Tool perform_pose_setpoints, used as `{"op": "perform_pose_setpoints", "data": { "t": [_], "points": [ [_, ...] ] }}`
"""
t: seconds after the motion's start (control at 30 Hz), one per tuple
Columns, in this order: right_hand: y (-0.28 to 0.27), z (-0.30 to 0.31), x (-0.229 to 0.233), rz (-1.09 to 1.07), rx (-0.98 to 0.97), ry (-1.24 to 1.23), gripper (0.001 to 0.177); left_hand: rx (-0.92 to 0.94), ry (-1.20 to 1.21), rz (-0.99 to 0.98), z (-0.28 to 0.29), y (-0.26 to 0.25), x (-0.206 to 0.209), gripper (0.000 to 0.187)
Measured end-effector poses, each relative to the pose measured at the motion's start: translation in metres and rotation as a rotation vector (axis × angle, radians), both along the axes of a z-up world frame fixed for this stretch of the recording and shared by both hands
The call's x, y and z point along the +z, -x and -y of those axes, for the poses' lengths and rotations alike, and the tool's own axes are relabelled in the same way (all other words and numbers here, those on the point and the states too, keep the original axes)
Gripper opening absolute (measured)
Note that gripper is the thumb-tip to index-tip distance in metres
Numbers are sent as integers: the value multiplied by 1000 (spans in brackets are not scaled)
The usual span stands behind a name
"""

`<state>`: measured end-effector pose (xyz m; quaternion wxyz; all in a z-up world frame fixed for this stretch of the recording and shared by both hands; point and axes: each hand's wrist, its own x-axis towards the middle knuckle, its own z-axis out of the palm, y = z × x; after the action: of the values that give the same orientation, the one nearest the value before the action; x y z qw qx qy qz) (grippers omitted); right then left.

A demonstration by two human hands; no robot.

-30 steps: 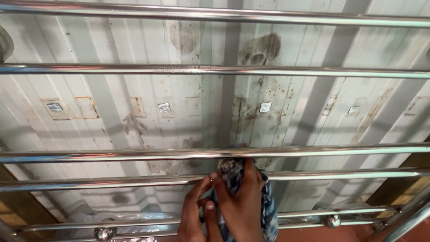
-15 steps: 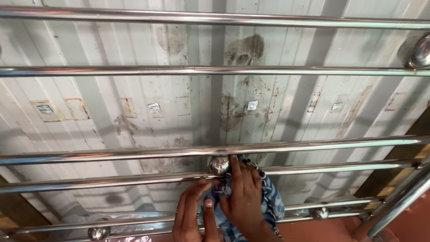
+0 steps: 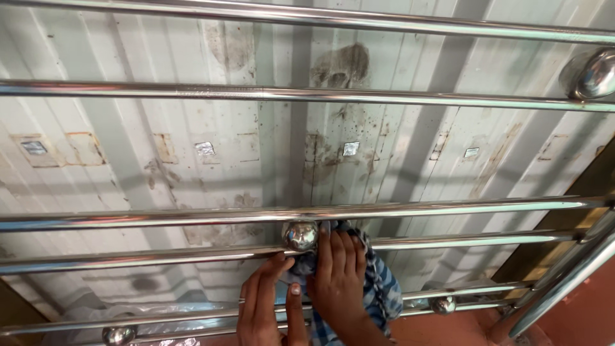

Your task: The person cleans a metal railing with a cloth, wiping the horizontal bars and vertical support posts.

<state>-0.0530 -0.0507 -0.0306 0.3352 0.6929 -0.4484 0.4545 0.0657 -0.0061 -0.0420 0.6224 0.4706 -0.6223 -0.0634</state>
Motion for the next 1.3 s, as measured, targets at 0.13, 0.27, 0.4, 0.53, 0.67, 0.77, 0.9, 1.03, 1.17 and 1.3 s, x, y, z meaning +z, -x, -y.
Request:
{"op": "perform_pose_setpoints", "data": {
  "t": [0.13,0.27,0.4,0.53,0.67,0.77,0.9,1.03,1.17,1.3],
  "points": [
    [8,12,10,50,62,-104,49,-6,15,10,3,1,-7,30],
    [25,18,37,21,-29,-692,45,9,-15,5,6,2,-10,29],
    [23,18,36,17,21,-624,35,-53,113,165,10,-3,-13,35],
    [33,6,10,4,166,-168,48,-39,135,281,12,-4,-18,39],
    [90,8,2,89,-7,-213,50,37,195,416,9,-3,-20,40],
    [112,-1,3,195,-154,-232,46,41,259,451,19,-10,-14,43],
    [75,10,0,224,-140,-220,48,132,190,456,13,1,-16,38],
    [23,14,7,128,-23,-309,52,124,327,665,19,8,-12,44],
    [39,11,12,27,121,-269,53,193,219,598,13,10,-11,46],
    [102,4,15,57,10,-315,43,241,203,622,6,13,-6,46]
  ]
}}
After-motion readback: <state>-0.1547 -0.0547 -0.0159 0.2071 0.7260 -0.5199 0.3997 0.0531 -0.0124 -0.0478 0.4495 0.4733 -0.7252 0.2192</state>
